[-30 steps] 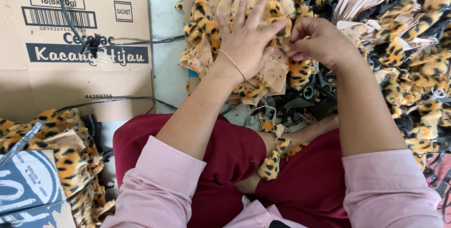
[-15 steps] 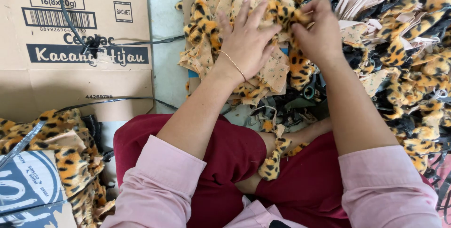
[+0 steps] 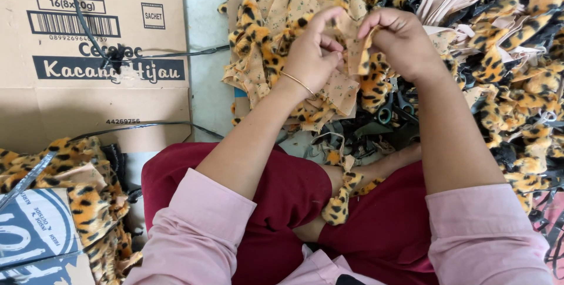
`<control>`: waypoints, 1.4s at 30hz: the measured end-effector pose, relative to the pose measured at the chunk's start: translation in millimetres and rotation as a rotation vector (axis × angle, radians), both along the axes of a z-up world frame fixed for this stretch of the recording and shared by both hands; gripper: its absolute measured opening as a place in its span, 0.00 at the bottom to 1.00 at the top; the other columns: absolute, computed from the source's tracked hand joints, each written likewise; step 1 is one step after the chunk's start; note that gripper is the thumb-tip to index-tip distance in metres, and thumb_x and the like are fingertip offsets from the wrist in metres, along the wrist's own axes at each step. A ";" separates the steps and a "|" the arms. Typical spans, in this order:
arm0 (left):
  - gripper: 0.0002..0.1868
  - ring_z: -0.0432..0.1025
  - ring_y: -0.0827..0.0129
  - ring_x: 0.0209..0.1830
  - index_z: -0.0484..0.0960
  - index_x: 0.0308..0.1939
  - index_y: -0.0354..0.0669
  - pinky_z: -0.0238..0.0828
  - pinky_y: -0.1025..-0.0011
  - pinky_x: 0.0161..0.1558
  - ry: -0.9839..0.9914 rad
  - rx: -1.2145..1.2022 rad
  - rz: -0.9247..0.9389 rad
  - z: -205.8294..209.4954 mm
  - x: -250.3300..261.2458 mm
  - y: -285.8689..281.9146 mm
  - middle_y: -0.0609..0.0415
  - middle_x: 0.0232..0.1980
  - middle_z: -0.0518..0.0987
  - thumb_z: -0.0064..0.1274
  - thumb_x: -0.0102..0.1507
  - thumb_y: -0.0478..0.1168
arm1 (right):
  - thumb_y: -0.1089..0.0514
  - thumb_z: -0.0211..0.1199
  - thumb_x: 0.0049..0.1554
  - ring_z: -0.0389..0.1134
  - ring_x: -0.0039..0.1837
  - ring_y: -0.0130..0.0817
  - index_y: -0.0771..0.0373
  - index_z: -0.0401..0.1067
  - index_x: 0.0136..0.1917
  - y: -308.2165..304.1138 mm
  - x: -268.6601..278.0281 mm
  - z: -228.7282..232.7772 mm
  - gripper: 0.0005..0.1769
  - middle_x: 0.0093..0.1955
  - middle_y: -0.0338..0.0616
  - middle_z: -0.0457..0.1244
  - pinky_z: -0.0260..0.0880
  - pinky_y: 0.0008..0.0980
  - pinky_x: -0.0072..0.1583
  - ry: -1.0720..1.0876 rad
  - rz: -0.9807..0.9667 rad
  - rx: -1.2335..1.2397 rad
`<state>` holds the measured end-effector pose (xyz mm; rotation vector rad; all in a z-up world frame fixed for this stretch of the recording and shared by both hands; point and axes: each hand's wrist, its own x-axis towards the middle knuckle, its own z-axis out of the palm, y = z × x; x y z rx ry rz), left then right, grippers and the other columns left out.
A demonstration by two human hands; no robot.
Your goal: Sorting and trimming leopard-print fabric scraps using scissors
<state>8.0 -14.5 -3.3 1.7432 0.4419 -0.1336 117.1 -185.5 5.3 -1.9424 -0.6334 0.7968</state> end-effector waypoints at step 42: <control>0.32 0.73 0.47 0.63 0.80 0.62 0.49 0.71 0.56 0.65 -0.211 0.219 -0.158 -47.0 -5.1 -7.4 0.45 0.61 0.78 0.63 0.55 0.54 | 0.73 0.67 0.55 0.69 0.42 0.28 0.65 0.67 0.47 3.2 -8.1 -35.4 0.11 0.42 0.39 0.60 0.72 0.25 0.43 -0.070 -0.219 0.195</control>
